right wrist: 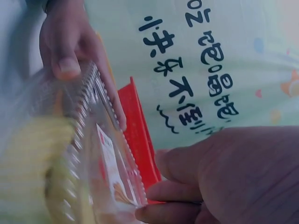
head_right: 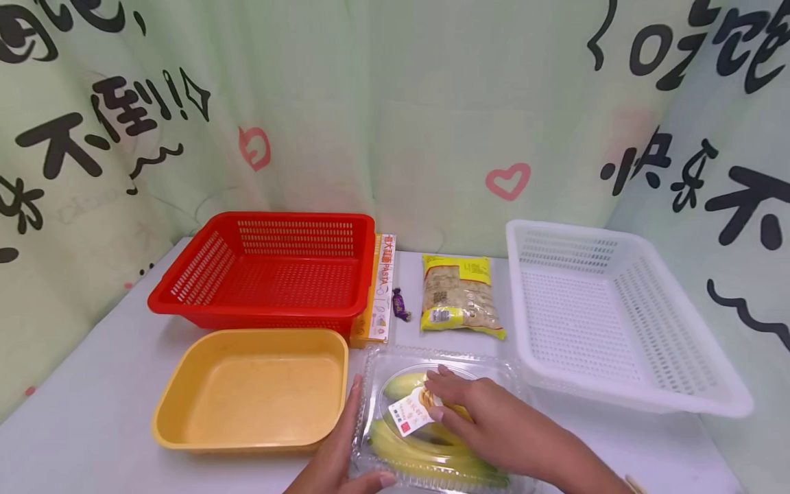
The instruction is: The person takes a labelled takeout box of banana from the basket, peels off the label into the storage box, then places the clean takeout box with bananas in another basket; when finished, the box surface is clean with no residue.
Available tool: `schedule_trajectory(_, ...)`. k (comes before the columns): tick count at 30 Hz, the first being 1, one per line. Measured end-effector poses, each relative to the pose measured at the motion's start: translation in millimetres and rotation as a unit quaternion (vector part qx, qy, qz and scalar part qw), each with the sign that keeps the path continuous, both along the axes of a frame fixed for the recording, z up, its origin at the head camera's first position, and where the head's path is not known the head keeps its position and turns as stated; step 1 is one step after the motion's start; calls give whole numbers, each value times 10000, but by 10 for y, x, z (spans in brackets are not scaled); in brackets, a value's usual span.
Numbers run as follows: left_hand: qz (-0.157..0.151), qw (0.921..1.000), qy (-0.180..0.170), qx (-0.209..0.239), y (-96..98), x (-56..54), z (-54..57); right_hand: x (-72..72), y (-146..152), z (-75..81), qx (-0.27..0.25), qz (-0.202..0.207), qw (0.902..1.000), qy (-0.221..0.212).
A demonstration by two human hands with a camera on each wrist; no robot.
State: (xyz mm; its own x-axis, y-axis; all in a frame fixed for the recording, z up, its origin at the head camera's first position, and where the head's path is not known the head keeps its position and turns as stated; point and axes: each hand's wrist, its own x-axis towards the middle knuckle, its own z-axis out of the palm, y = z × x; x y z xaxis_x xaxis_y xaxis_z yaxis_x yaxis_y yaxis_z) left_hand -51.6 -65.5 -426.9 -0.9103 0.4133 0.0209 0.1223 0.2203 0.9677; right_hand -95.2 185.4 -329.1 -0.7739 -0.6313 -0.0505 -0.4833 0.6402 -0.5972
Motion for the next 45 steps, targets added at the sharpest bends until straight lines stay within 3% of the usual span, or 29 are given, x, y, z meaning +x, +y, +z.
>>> schedule_trajectory(8, -61, 9988, -444, 199, -9, -17, 35, 30, -83, -62, -677, -328, 9959, 510)
schedule_trajectory(11, -45, 9987, -489, 137, -13, -17, 43, 18, -120, -66, -972, -544, 9931, 356)
schedule_trajectory(16, -10, 9993, -370, 67, -4, -14, 37, -36, -157, -87, -1145, -722, 9896, 490)
schedule_trajectory(22, 27, 9999, 150, -15, 2, -8, -2, -114, -137, -122, -1413, -946, 9847, -374)
schedule_trajectory(27, 26, 9992, 381, -145, -10, 11, -20, -116, -163, -162, -1327, -1080, 9845, -371)
schedule_trajectory(35, -20, 10000, 13, -55, 8, 3, 5, -133, -216, -219, -810, -1041, 9904, 409)
schedule_trajectory(40, -41, 9999, -105, -91, 16, 0, 22, -143, -184, -204, -911, -1041, 9904, 52)
schedule_trajectory(45, -20, 9998, 131, -173, 6, 1, 12, -173, -191, -199, -920, -947, 9912, 30)
